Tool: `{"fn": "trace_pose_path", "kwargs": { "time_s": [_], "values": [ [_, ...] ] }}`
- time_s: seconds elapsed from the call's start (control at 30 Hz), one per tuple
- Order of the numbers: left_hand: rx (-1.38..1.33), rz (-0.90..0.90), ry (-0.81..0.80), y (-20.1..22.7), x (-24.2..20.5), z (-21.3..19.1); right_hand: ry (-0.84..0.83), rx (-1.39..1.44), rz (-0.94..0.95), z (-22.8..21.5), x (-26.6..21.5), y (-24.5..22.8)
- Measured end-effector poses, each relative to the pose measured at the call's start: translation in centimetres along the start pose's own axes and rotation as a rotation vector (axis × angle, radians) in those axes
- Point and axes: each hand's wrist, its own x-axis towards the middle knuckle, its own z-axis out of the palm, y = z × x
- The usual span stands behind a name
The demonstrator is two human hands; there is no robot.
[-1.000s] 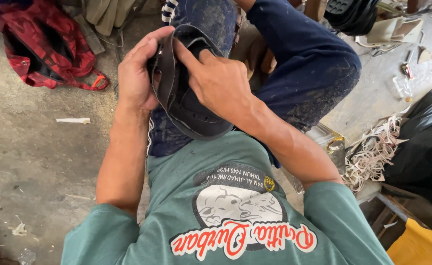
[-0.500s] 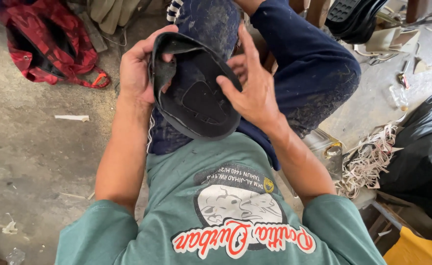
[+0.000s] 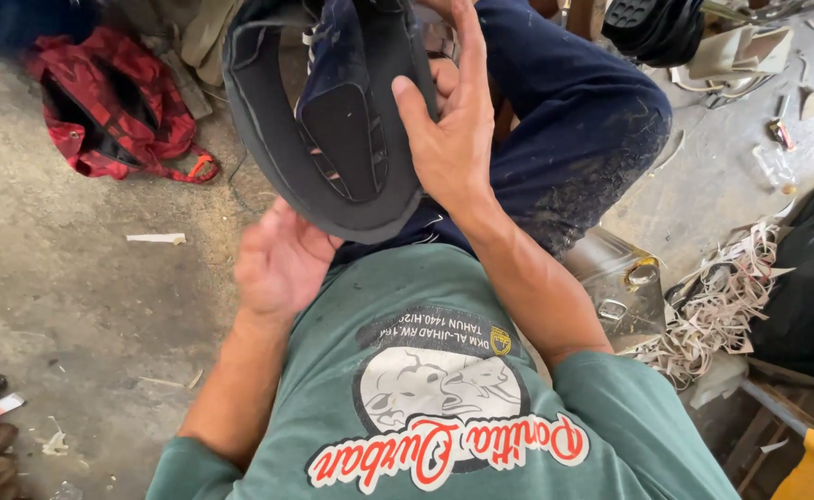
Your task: The person sits on the floor and repeatedly rubs a black shoe upper with their hands, focusing on the inner lining and edges. They briefly place the shoe on a nearby shelf and then resume handling it, continuing to rub and press the interior surfaces.
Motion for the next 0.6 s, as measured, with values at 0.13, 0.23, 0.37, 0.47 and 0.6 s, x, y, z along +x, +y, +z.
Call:
{"fn": "trace_pose_path", "kwargs": {
  "time_s": [0.13, 0.23, 0.37, 0.47, 0.6],
  "values": [
    [0.449, -0.030, 0.070, -0.6, -0.7, 2.1, 0.014, -0.069, 0.010, 0.1, -0.1, 0.7],
    [0.588, -0.017, 0.156, -0.6, -0.3, 2.8, 0.033, -0.087, 0.048, 0.0, -0.1, 0.9],
    [0.426, -0.025, 0.065, 0.4, -0.2, 1.4, -0.002, 0.155, 0.191, -0.9, -0.8, -1.0],
    [0.499, 0.353, 0.163, 1.1, 2.9, 0.2, -0.037, 0.399, 0.348, -1.4, -1.2, -3.4],
    [1.148, 0.757, 0.077, 2.5, 7.4, 0.5, -0.146, 0.642, 0.481, -0.8, -3.0, -4.2]
  ]
}}
